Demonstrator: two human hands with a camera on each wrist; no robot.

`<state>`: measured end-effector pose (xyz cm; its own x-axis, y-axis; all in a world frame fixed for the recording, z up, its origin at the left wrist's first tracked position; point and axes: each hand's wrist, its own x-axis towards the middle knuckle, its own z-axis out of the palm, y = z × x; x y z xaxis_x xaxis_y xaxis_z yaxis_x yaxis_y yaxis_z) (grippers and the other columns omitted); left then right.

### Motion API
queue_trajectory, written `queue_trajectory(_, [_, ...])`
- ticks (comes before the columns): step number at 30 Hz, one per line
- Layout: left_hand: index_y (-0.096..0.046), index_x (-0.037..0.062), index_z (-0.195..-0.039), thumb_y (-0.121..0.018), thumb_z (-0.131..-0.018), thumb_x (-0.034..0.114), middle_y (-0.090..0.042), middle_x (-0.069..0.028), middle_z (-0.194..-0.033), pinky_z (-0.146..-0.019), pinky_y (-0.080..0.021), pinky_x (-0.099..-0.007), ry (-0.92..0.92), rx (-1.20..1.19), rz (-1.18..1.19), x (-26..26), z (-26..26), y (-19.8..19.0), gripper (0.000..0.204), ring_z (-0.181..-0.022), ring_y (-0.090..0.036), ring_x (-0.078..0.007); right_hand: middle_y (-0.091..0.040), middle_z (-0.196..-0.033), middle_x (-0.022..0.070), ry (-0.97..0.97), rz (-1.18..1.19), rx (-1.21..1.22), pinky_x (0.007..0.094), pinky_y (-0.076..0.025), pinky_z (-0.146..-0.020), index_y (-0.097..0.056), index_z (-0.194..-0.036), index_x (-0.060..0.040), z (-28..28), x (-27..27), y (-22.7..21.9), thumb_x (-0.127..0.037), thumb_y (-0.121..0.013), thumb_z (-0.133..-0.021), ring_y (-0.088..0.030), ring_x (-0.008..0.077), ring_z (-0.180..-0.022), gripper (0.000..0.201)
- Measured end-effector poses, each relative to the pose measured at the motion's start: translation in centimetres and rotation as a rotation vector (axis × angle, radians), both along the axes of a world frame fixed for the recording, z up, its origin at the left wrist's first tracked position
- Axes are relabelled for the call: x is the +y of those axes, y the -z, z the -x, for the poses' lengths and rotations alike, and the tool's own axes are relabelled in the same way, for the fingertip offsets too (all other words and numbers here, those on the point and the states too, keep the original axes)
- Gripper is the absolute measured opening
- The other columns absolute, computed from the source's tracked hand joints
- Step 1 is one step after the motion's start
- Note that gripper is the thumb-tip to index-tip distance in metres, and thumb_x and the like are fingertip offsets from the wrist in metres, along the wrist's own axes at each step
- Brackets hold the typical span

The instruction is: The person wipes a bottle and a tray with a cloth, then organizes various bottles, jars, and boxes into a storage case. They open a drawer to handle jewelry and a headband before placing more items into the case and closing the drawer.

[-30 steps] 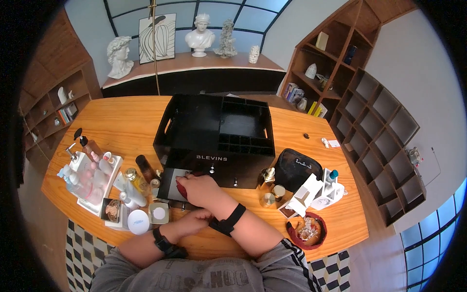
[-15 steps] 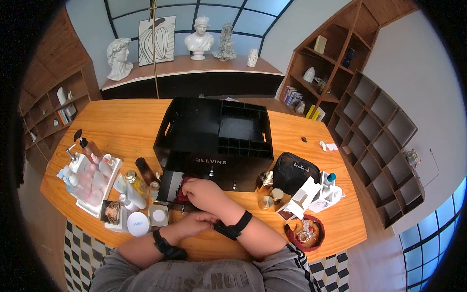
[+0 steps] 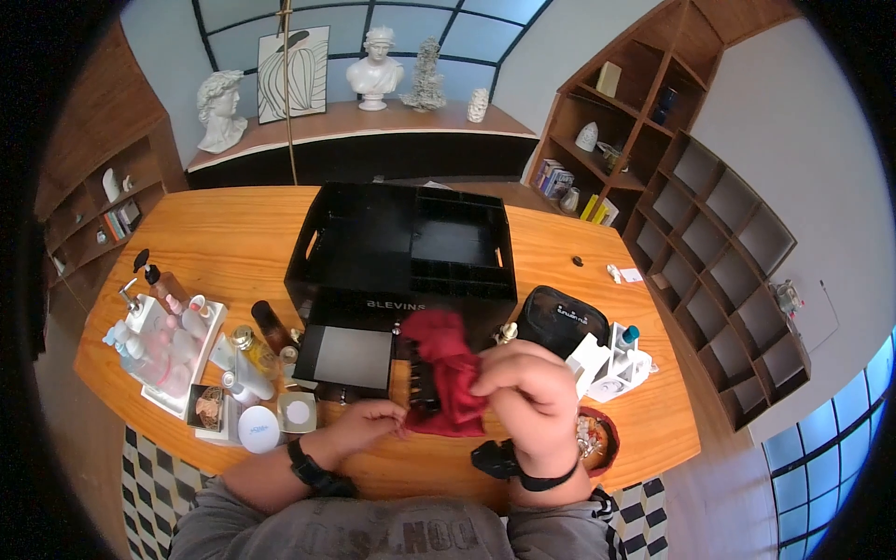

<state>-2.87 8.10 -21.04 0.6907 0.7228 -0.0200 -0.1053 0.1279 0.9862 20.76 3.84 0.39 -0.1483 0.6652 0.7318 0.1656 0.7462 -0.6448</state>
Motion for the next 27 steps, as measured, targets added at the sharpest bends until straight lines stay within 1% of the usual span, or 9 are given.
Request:
queue_trajectory(2, [-0.066,-0.0023,-0.099,-0.047,-0.094,-0.006,-0.068,-0.0098,-0.095,-0.082,-0.052,-0.0280,-0.087,-0.002,-0.009,-0.2,0.0,-0.7,0.020,-0.092,-0.066,-0.0162,-0.062,-0.074,0.0124,0.143,-0.063,0.009,0.0321,-0.049,-0.071,-0.065,-0.074,0.0014,-1.7,-1.4,0.1,0.012,-0.050,-0.064,-0.061,0.0248,-0.073,0.020])
queue_trajectory(6, [-0.066,-0.0026,-0.096,-0.047,-0.093,-0.006,-0.067,-0.0085,-0.091,-0.081,-0.052,-0.0273,-0.206,-0.087,-0.018,-0.2,0.1,-1.1,0.020,-0.085,-0.064,-0.0149,-0.061,-0.073,0.0109,0.454,-0.123,0.027,0.0296,-0.045,-0.068,-0.061,-0.070,0.0018,-5.9,-4.5,0.8,0.012,-0.048,-0.065,-0.058,0.0220,-0.071,0.017])
queue_trajectory(9, [-0.065,-0.0013,-0.096,-0.048,-0.092,-0.006,-0.067,-0.0081,-0.093,-0.083,-0.051,-0.0270,-0.224,-0.047,-0.097,-0.1,0.0,-0.8,0.018,-0.088,-0.063,-0.0145,-0.058,-0.074,0.0085,0.623,-0.087,0.076,0.0262,-0.043,-0.066,-0.059,-0.071,0.0018,-9.9,-6.3,2.2,0.014,-0.047,-0.070,-0.056,0.0170,-0.072,0.017])
queue_trajectory(12, [-0.058,0.0021,-0.110,-0.050,-0.088,-0.008,-0.063,-0.0068,-0.101,-0.083,-0.049,-0.0266,-0.217,-0.091,-0.118,0.2,-0.1,0.1,0.025,-0.091,-0.060,-0.0140,-0.056,-0.073,0.0066,0.782,0.018,0.096,0.0248,-0.042,-0.065,-0.058,-0.073,0.0017,-12.8,-8.2,3.6,0.014,-0.048,-0.074,-0.054,0.0145,-0.071,0.017])
queue_trajectory(16, [-0.039,0.0093,-0.129,-0.052,-0.082,-0.012,-0.050,-0.0050,-0.112,-0.083,-0.047,-0.0268,-0.369,-0.140,-0.128,1.6,0.2,2.4,0.054,-0.094,-0.052,-0.0142,-0.056,-0.073,0.0058,1.011,0.222,-0.111,0.0266,-0.044,-0.060,-0.059,-0.077,0.0031,-14.2,-10.0,4.9,0.011,-0.049,-0.075,-0.054,0.0147,-0.067,0.012])
queue_trajectory(19, [-0.039,0.0101,-0.131,-0.052,-0.081,-0.011,-0.047,-0.0066,-0.120,-0.085,-0.046,-0.0276,-0.498,-0.183,0.019,0.8,0.0,-0.3,0.056,-0.096,-0.052,-0.0151,-0.060,-0.076,0.0110,1.036,0.390,-0.165,0.0294,-0.047,-0.064,-0.061,-0.080,0.0045,-15.6,-10.4,6.7,0.008,-0.051,-0.074,-0.059,0.0195,-0.070,0.012])
queue_trajectory(20, [-0.033,0.0123,-0.140,-0.051,-0.082,-0.011,-0.042,-0.0093,-0.132,-0.086,-0.047,-0.0286,-0.491,-0.145,0.012,0.7,0.0,-0.6,0.066,-0.098,-0.054,-0.0168,-0.061,-0.076,0.0125,1.038,0.411,-0.218,0.0316,-0.049,-0.065,-0.062,-0.080,0.0039,-15.5,-10.4,6.8,0.006,-0.052,-0.075,-0.060,0.0228,-0.071,0.012])
queue_trajectory(23, [-0.022,0.0146,-0.152,-0.049,-0.083,-0.008,-0.036,-0.0139,-0.145,-0.084,-0.049,-0.0297,-0.541,-0.161,-0.067,0.4,-0.2,-0.9,0.078,-0.103,-0.058,-0.0207,-0.062,-0.076,0.0142,1.014,0.521,-0.298,0.0337,-0.050,-0.067,-0.063,-0.081,0.0035,-15.4,-10.3,6.7,0.005,-0.053,-0.075,-0.062,0.0260,-0.072,0.013])
queue_trajectory(27, [-0.003,0.0193,-0.158,-0.049,-0.084,-0.009,-0.024,-0.0160,-0.157,-0.088,-0.048,-0.0296,-0.521,-0.169,0.003,0.4,-0.2,-1.5,0.092,-0.109,-0.059,-0.0224,-0.064,-0.079,0.0190,0.925,0.679,-0.509,0.0372,-0.051,-0.069,-0.066,-0.085,0.0009,-14.4,-9.9,5.9,-0.001,-0.054,-0.078,-0.065,0.0322,-0.077,0.014])
